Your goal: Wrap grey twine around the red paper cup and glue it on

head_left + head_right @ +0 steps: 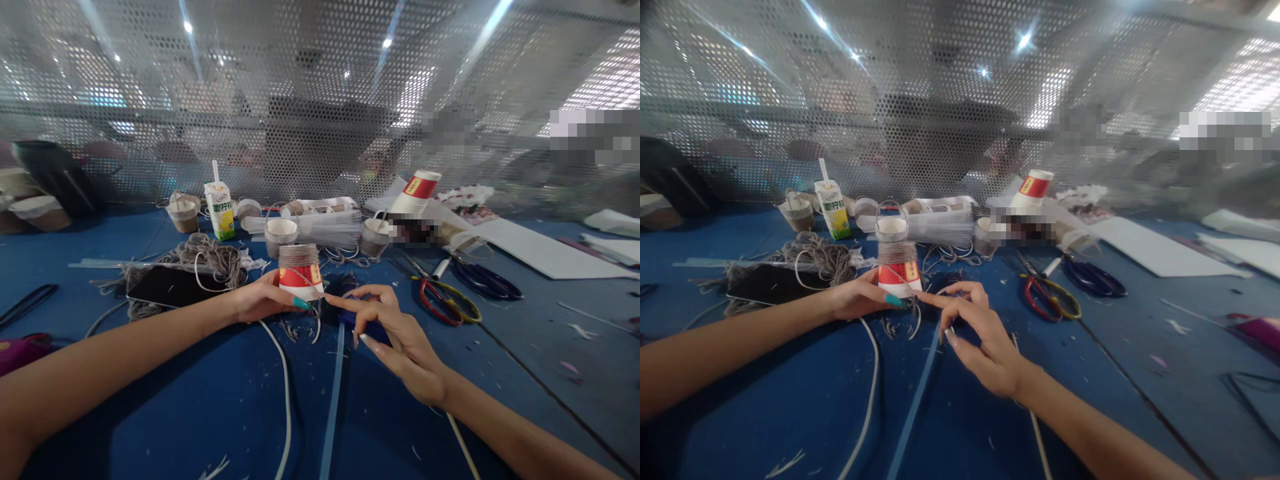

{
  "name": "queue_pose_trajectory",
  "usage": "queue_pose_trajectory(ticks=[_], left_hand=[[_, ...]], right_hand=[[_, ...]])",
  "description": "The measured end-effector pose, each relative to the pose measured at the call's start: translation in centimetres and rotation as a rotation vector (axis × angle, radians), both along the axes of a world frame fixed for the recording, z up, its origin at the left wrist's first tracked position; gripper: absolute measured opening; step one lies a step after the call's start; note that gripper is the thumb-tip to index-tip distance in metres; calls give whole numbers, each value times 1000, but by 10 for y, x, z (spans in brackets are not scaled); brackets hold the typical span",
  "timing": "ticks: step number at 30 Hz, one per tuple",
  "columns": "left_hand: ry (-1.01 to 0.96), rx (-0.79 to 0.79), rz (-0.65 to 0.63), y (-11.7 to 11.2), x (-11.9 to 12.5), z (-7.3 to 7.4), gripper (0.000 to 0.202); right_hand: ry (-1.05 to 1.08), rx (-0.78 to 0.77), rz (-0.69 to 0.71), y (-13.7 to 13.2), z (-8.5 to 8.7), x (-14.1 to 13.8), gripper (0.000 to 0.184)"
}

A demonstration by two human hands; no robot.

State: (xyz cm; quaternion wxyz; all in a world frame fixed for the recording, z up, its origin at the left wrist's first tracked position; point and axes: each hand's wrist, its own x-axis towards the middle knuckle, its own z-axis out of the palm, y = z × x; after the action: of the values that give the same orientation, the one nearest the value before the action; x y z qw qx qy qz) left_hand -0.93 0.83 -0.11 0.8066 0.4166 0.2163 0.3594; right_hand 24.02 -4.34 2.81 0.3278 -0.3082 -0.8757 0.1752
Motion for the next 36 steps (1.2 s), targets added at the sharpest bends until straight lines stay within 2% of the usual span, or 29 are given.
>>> queue_pose_trajectory(ticks=[7, 22, 30, 36], left_hand=[[-15, 50, -49, -1, 2, 2, 42], [39, 111, -53, -1, 1, 0, 51], [37, 160, -65, -1, 1, 0, 50], [53, 127, -46, -2, 3, 1, 51]], right_hand=[[65, -23, -73, -3, 1, -4, 11], [94, -115, -9, 1, 6, 0, 6], [282, -274, 77, 1, 3, -1, 9], [251, -157, 43, -2, 6, -1, 4]])
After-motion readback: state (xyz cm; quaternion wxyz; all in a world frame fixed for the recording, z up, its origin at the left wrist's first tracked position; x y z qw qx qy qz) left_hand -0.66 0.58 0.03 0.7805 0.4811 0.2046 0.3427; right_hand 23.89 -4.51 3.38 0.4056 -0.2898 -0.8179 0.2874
